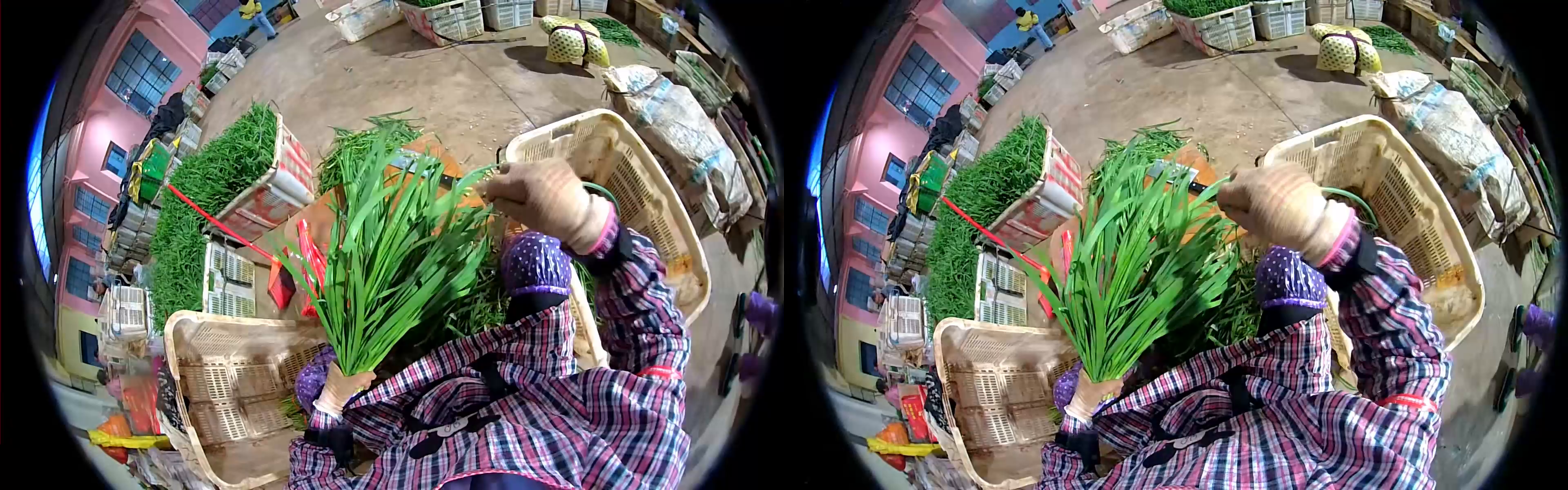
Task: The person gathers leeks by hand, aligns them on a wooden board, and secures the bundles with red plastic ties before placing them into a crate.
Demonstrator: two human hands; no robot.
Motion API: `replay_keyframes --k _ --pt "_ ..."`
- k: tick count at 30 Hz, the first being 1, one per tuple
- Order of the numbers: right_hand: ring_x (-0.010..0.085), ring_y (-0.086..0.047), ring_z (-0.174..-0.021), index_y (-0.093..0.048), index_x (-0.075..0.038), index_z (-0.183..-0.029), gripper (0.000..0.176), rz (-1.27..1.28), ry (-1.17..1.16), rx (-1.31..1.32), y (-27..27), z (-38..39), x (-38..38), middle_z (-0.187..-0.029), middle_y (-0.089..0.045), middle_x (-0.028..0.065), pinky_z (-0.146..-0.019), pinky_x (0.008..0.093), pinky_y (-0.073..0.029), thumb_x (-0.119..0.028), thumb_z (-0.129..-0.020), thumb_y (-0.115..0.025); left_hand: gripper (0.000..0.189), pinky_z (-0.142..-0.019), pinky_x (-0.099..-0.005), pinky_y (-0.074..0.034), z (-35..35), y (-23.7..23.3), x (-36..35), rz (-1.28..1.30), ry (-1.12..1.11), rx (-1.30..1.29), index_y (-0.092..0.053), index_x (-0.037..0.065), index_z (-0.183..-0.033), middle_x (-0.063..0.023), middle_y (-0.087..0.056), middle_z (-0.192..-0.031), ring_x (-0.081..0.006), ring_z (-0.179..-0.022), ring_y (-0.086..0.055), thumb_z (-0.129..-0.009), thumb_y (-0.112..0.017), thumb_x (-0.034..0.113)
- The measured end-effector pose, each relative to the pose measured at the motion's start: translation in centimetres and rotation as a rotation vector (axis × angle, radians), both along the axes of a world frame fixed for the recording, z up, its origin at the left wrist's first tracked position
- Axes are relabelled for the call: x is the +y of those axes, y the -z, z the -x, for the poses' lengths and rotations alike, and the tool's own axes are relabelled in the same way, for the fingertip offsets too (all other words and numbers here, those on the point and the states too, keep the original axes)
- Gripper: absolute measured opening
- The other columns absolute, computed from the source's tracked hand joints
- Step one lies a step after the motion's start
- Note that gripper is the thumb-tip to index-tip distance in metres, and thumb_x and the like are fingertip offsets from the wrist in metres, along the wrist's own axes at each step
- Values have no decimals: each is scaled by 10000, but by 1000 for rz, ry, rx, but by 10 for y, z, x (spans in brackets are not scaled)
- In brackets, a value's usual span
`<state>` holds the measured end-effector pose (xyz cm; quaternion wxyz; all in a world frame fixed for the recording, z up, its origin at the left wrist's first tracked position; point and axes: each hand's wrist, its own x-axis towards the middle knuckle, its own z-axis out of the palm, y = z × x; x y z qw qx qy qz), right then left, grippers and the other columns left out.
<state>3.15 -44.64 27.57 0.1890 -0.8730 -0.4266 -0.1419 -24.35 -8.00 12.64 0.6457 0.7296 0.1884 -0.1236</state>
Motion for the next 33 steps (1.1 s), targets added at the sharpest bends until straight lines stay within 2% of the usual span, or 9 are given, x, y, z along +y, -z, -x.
replay_keyframes --k 6,9,12,21,23,27,29,30,33 --pt "267 -602 -735 -579 -142 -901 208 182 -32 17 47 -9 26 -784 -557 48 -594 400 -484 -217 -721 -651 201 -523 -232 -441 3 -9 -4 -60 39 9 -644 -23 -889 -43 -629 -703 -90 -577 -551 -727 -725 62" --pt "285 -610 -688 -604 -128 -918 270 197 35 400 53 -7 44 -745 -597 99 -594 396 -475 -379 -860 -524 235 -522 -231 -443 1 -13 -8 -58 44 3 -638 -31 -923 -48 -634 -715 -87 -589 -552 -726 -731 57" --pt "306 -612 -701 -642 -154 -940 385 67 1 300 81 -5 60 -714 -603 115 -593 420 -460 -470 -899 -425 190 -512 -240 -436 -8 -26 -20 -71 57 38 -618 -16 -894 -30 -595 -670 -95 -567 -534 -715 -678 3" --pt "290 -609 -696 -615 -177 -1010 235 213 -210 195 121 0 90 -757 -618 72 -564 403 -473 -315 -876 -479 174 -502 -241 -434 -12 -22 -18 -128 116 14 -611 -18 -890 -33 -593 -665 -94 -547 -529 -724 -646 21" --pt "273 -609 -723 -606 -169 -993 221 -111 -286 113 137 0 91 -795 -620 52 -582 393 -487 -301 -877 -473 183 -511 -244 -437 -12 -24 -18 -90 127 28 -612 -15 -904 -30 -597 -680 -97 -557 -532 -729 -655 20" --pt "276 -590 -575 -627 -142 -934 283 277 -69 342 89 10 90 -621 -577 91 -496 407 -447 -359 -900 -448 208 -535 -245 -442 -9 -25 -16 4 97 33 -613 -6 -930 -32 -605 -713 -103 -583 -537 -736 -683 22" --pt "279 -610 -610 -636 -141 -939 307 177 -158 88 138 -1 97 -665 -603 101 -516 415 -461 -383 -894 -453 171 -499 -243 -407 -7 -23 -15 -84 88 13 -597 -9 -888 -40 -587 -663 -114 -548 -535 -736 -654 45" --pt "272 -626 -634 -643 -143 -960 287 -59 -148 366 137 -1 93 -707 -628 104 -525 406 -470 -367 -883 -481 171 -497 -242 -408 -5 -18 -9 -84 90 41 -600 -8 -885 -39 -587 -658 -113 -548 -536 -735 -662 48" --pt "253 -637 -669 -681 -130 -836 150 269 -302 147 136 -8 87 -698 -641 72 -535 369 -482 -228 -760 -596 189 -517 -244 -431 -1 -19 -2 -71 88 108 -616 -12 -898 -37 -602 -688 -108 -569 -543 -744 -691 65"
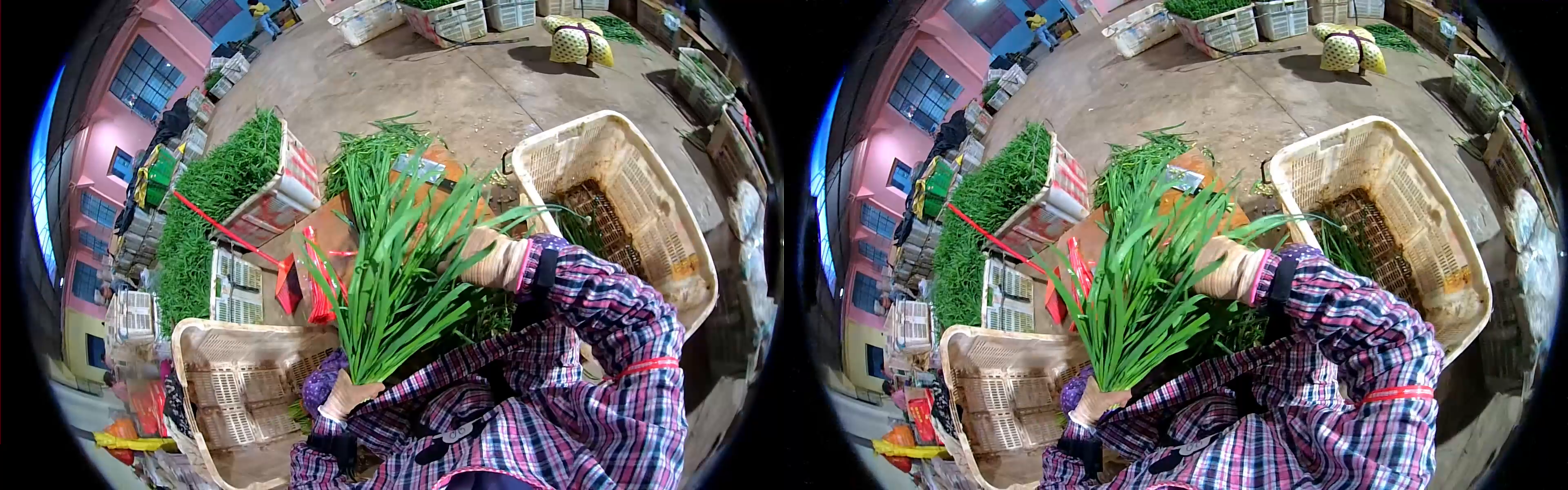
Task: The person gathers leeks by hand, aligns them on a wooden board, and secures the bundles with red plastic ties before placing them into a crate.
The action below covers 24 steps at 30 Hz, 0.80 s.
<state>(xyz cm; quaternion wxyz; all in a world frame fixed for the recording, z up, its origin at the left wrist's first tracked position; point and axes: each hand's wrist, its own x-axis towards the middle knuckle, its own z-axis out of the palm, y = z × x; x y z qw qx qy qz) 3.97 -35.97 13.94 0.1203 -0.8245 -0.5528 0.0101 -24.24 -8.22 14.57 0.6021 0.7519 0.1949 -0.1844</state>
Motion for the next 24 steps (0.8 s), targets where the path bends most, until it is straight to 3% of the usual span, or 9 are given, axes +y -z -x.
replay_keyframes --k 1,2,4,5,8,14,18,20,24 --pt "256 -629 -650 -677 -105 -746 111 -36 -27 4 -19 1 -4 -670 -634 56 -529 369 -479 -188 -717 -609 207 -539 -247 -454 -1 -3 0 10 0 38 -629 -18 -915 -37 -617 -724 -104 -589 -549 -753 -712 78" --pt "252 -617 -618 -662 -79 -706 109 196 -33 -115 -38 6 -10 -656 -626 60 -516 370 -471 -170 -724 -605 207 -539 -247 -454 -1 -5 1 13 -3 36 -629 -18 -915 -37 -617 -724 -104 -589 -549 -753 -712 78" --pt "249 -617 -620 -658 -70 -694 139 313 21 -61 -43 0 -11 -663 -628 66 -526 364 -477 -193 -728 -603 211 -544 -246 -459 -1 -7 2 16 41 65 -628 -16 -923 -44 -618 -727 -103 -595 -553 -753 -711 77" --pt "269 -629 -655 -672 -88 -799 170 458 -26 -121 -45 -2 -11 -713 -645 72 -559 365 -493 -229 -760 -584 219 -549 -244 -460 -1 -10 1 39 36 77 -623 -19 -940 -44 -619 -731 -101 -599 -553 -755 -704 66" --pt "291 -639 -701 -662 -105 -890 203 251 50 -3 -42 2 -14 -768 -656 91 -604 377 -506 -247 -799 -548 223 -544 -243 -459 -1 -11 2 74 53 50 -615 -23 -946 -44 -617 -726 -102 -601 -556 -756 -699 58" --pt "290 -627 -702 -652 -115 -911 240 424 -6 24 -48 -7 -4 -743 -643 86 -605 368 -497 -292 -834 -509 150 -512 -235 -459 7 0 11 130 128 31 -640 -21 -896 -60 -634 -703 -113 -579 -582 -782 -686 66" --pt "266 -644 -760 -621 -138 -1031 254 351 -48 -75 -61 -9 7 -900 -654 73 -609 389 -507 -250 -827 -519 365 -712 -269 -505 19 -1 11 272 -43 95 -602 -13 -1060 -69 -654 -957 -131 -796 -607 -722 -733 37" --pt "254 -648 -784 -624 -145 -1039 256 169 -148 -119 -65 -15 18 -947 -651 63 -624 392 -509 -241 -824 -522 503 -805 -279 -484 21 -1 15 144 102 64 -558 -4 -1143 -64 -622 -1073 -138 -909 -587 -685 -762 43" --pt "268 -634 -835 -635 -148 -1047 245 107 -84 -126 -38 -44 43 -923 -649 104 -698 361 -501 -197 -843 -509 578 -832 -272 -472 24 -17 2 357 -171 -35 -539 5 -1175 -57 -623 -1064 -143 -923 -586 -655 -788 52"
